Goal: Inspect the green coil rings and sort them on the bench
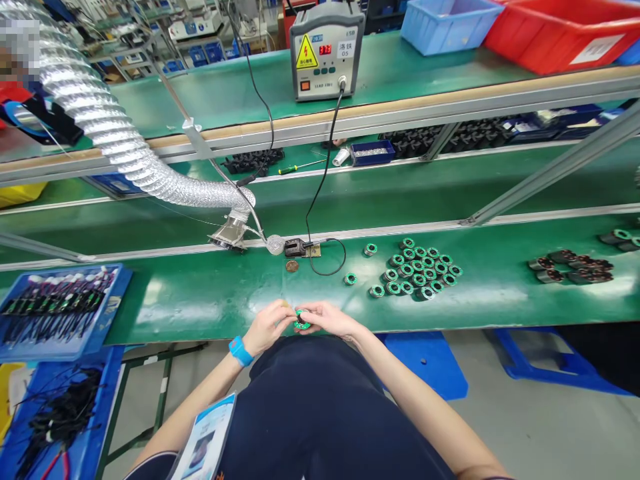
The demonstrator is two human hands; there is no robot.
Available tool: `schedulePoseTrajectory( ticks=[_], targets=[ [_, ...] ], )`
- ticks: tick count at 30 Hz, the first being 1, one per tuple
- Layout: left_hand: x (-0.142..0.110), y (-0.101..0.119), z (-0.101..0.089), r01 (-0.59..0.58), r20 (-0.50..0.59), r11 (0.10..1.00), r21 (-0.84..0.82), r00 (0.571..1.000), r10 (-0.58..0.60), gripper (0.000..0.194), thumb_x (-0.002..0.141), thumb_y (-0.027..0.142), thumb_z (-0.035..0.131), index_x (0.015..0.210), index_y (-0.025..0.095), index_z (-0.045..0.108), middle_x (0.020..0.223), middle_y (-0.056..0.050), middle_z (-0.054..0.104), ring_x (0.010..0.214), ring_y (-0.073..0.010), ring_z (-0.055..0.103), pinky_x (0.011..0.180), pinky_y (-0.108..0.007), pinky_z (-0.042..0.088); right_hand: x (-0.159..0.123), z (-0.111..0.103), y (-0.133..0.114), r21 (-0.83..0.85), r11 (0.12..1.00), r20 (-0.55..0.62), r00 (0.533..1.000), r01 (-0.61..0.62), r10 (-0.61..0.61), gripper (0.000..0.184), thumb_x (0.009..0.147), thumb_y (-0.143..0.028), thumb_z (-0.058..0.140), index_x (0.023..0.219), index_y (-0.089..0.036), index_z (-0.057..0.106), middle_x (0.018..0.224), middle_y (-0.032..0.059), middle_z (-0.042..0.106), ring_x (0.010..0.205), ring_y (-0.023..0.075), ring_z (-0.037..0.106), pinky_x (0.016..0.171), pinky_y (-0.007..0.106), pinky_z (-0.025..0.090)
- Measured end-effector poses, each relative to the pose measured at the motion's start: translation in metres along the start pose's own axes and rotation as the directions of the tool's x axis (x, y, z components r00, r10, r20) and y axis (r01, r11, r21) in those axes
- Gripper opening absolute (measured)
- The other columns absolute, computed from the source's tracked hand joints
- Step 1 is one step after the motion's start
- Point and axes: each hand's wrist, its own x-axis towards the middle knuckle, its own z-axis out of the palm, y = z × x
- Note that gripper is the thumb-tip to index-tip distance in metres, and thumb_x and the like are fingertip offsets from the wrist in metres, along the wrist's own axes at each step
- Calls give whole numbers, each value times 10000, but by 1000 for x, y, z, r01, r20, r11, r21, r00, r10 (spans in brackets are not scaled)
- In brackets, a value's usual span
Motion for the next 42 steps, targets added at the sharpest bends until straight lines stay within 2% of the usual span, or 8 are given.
schedulePoseTrajectory(
  ticks=[10,19,22,26,30,35,39,42],
  targets=[
    [12,6,-34,130,178,906,-404,982,-62,231,829,398,708,896,180,742,990,-102,621,954,-194,587,911,-384,476,-1,10,-5,223,972,187,982,-74,32,474,891,-466,636,1138,-62,624,1097,215,673,1018,304,682,957,435,525],
    [14,1,2,390,130,637,-665,900,-416,356,729,358,796,924,142,591,823,-18,582,739,-109,557,726,-249,481,0,12,-5,174,982,118,992,-66,46,451,879,-454,659,1113,-69,635,1071,195,684,1001,281,690,959,428,530],
    [11,6,8,368,1,738,-566,895,-446,272,832,373,684,924,137,584,836,-37,593,758,-124,573,732,-265,498,5,13,0,205,978,53,998,-39,29,458,867,-463,669,1107,-73,653,1054,182,689,988,271,692,972,443,522],
    [-3,9,6,18,-267,997,74,964,3,236,890,327,620,1074,179,622,976,-90,628,913,-187,591,824,-353,508,10,10,1,322,945,-48,998,59,-46,388,884,-449,650,1082,-117,668,1028,136,703,985,232,684,993,440,505],
    [-10,4,-1,-332,-100,802,497,896,433,348,914,125,514,1258,172,541,981,-115,668,930,-206,620,794,-370,530,11,9,-6,348,936,-45,998,52,-38,327,876,-427,662,997,-124,681,1014,113,705,941,221,687,1005,462,488],
    [-1,3,-13,-370,-67,726,580,866,495,341,912,90,475,1248,124,521,993,-142,670,938,-215,625,803,-375,532,11,15,-11,359,932,-42,998,51,-38,416,885,-487,628,1089,-126,664,1018,125,706,977,248,681,1003,476,481],
    [4,10,-12,-226,-134,776,589,919,370,157,917,137,489,1015,136,612,793,-87,630,750,-173,587,702,-317,479,13,18,-14,346,926,-127,986,149,-111,416,861,-431,678,1153,-137,635,1100,129,690,1026,233,658,1024,465,468],
    [8,11,-3,130,-306,974,184,949,-69,182,934,285,505,846,156,600,735,-52,577,693,-142,538,669,-283,453,14,20,-14,261,933,-239,953,247,-186,488,815,-363,738,1246,-200,579,1244,112,637,1132,215,610,1062,431,432]
  ],
)
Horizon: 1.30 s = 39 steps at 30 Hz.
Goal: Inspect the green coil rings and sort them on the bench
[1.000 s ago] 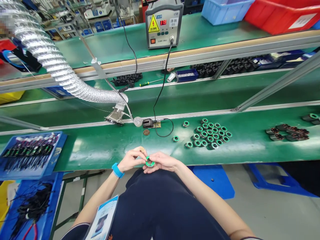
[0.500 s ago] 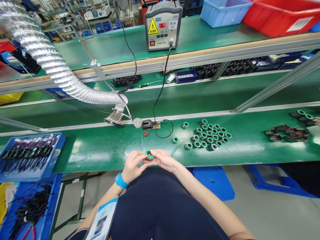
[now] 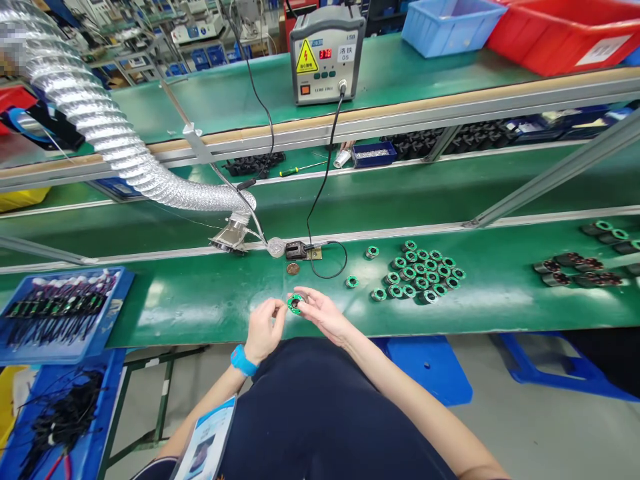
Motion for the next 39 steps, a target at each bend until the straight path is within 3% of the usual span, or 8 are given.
schedulePoseTrajectory(
  ticks=[6,12,17,23,27,30,33,39],
  targets=[
    [-3,0,29,619,400,484,-619,778,-484,426,915,566,436,825,156,515,665,-1,486,517,-100,467,458,-237,428,2,0,5,-144,977,-119,978,155,-173,536,760,-306,783,1243,-235,562,1332,89,590,1229,211,550,1109,386,382],
    [-16,-5,36,-4,-131,1000,27,991,8,340,889,298,633,1208,212,554,1074,-115,614,938,-202,623,790,-362,555,5,-2,10,85,992,-144,986,95,-82,401,815,-347,738,1157,-200,586,1258,102,634,1178,222,588,1038,384,457],
    [-5,-22,16,-477,-30,810,339,856,517,393,921,90,489,1306,162,504,1081,-151,656,1064,-239,625,862,-385,552,6,2,13,227,974,-99,995,-3,26,317,827,-355,726,1070,-174,631,1216,99,653,1107,209,624,1070,424,442],
    [-2,-32,8,-451,91,811,373,888,451,218,932,137,500,1129,135,591,931,-127,663,887,-208,628,790,-345,529,6,3,17,181,983,-211,977,18,21,421,731,-297,807,1088,-178,618,1113,64,673,1015,181,637,995,380,483],
    [-10,-25,25,-20,30,1000,-2,999,20,120,921,232,549,928,163,647,876,-97,629,835,-176,580,745,-267,493,5,-6,25,85,993,-275,960,82,-56,536,679,-264,828,1145,-186,576,1124,61,667,1038,168,623,985,323,463],
    [-9,-17,40,581,268,565,-586,797,-541,147,871,290,636,813,159,606,749,-26,561,662,-106,519,589,-179,448,4,-15,31,-92,990,-299,945,112,-134,550,690,-283,796,1172,-187,550,1108,64,671,1041,175,621,987,339,449],
    [0,-15,52,782,637,-33,-623,482,-601,160,857,237,628,772,130,544,655,13,503,506,-63,448,442,-158,383,3,-26,36,-198,967,-340,915,158,-219,576,632,-260,812,1146,-201,558,1148,58,654,1089,183,598,1003,336,427],
    [24,-15,81,837,777,-226,-498,315,-545,92,908,120,498,816,120,500,638,23,516,468,-29,485,411,-108,403,-6,-56,41,-241,963,-506,831,122,-232,587,494,-208,878,1008,-177,596,949,42,673,950,205,619,893,363,473]
  ],
)
